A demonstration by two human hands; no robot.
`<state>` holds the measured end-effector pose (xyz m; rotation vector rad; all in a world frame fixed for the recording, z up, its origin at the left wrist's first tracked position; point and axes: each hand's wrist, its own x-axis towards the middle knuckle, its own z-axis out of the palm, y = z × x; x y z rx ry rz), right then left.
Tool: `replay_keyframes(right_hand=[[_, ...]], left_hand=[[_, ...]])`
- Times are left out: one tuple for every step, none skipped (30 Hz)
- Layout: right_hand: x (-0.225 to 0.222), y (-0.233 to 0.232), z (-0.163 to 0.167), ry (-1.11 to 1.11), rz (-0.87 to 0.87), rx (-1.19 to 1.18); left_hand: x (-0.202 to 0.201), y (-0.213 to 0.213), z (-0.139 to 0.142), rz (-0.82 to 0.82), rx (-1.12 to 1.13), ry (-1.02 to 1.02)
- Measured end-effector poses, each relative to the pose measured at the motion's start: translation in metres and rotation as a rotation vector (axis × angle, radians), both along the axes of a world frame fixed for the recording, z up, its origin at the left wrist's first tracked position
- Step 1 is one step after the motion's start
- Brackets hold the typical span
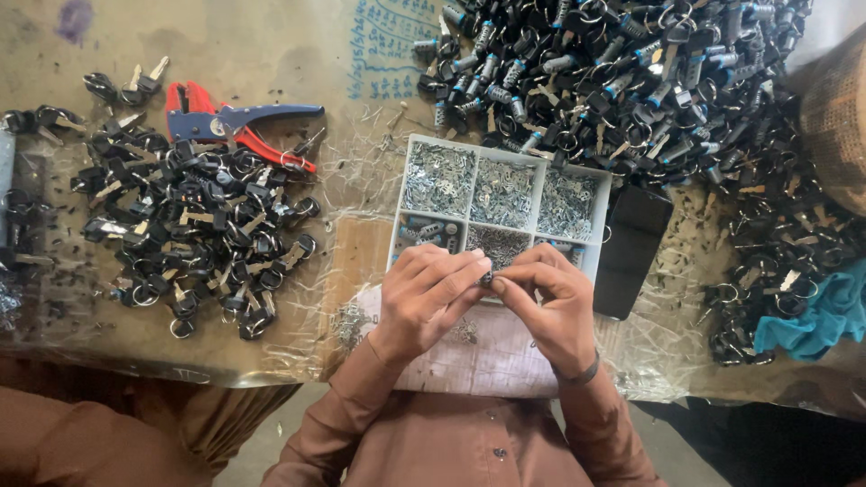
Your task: The person assembles key cylinders by hand, inserting small metal pins into cylindrical housings and then attaching keys to the completed units. The person repeatedly picks up pins from a compartmentalized tray, inserts them into the cylinder, and places the finished assembly on the table.
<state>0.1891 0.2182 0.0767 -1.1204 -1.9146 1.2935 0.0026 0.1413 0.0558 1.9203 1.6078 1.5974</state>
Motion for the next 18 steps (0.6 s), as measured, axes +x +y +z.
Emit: replay_keyframes(right_hand=[[0.001, 0.003, -0.001, 0.000, 0.023, -0.004], [0.002, 0.007, -0.001, 0.000, 0.046, -0.010], [0.003, 0.010, -0.001, -0.002, 0.069, -0.017], [0.004, 0.013, -0.001, 0.001, 0.087, -0.048], [0.005, 0.017, -0.001, 0.005, 0.104, -0.077], [0.004, 0.019, 0.000, 0.009, 0.123, -0.107], [0.004, 0.019, 0.001, -0.019, 0.113, -0.062], [0.002, 0.016, 0.002, -0.045, 0.105, -0.016], [0.000, 0.013, 0.003, -0.071, 0.097, 0.032], [-0.003, 0.006, 0.004, -0.092, 0.047, 0.153], [-0.007, -0.005, 0.004, -0.114, -0.004, 0.273], [-0.011, -0.016, 0.004, -0.137, -0.057, 0.391], [-0.013, -0.025, 0.004, -0.162, -0.068, 0.400], [-0.015, -0.032, 0.004, -0.187, -0.081, 0.410], [-0.015, -0.037, 0.003, -0.212, -0.093, 0.421], [-0.015, -0.040, 0.004, -0.183, -0.059, 0.400], [-0.014, -0.039, 0.004, -0.155, -0.028, 0.378], [-0.012, -0.039, 0.005, -0.127, 0.002, 0.356]], left_hand=[[0.000, 0.001, 0.000, -0.002, 0.003, 0.009], [-0.001, 0.001, 0.000, -0.001, 0.006, 0.030], [-0.001, 0.001, 0.000, 0.000, 0.008, 0.049], [-0.001, 0.001, 0.000, 0.001, 0.012, 0.069], [-0.001, 0.001, 0.000, -0.003, 0.022, 0.086], [-0.002, 0.001, 0.000, -0.005, 0.030, 0.103], [-0.002, 0.001, 0.001, -0.005, 0.036, 0.122], [-0.002, 0.001, 0.001, 0.006, 0.032, 0.146], [-0.002, 0.001, 0.001, 0.018, 0.030, 0.170], [-0.002, 0.001, 0.001, 0.032, 0.026, 0.193], [-0.002, 0.002, 0.001, 0.047, 0.038, 0.201], [-0.002, 0.002, 0.001, 0.059, 0.047, 0.208], [-0.002, 0.002, 0.001, 0.069, 0.056, 0.214], [-0.002, 0.002, 0.000, 0.073, 0.060, 0.179], [-0.001, 0.002, 0.000, 0.077, 0.064, 0.145], [-0.001, 0.002, 0.000, 0.082, 0.068, 0.112], [-0.001, 0.002, 0.001, 0.083, 0.062, 0.094], [-0.001, 0.001, 0.001, 0.084, 0.056, 0.076]])
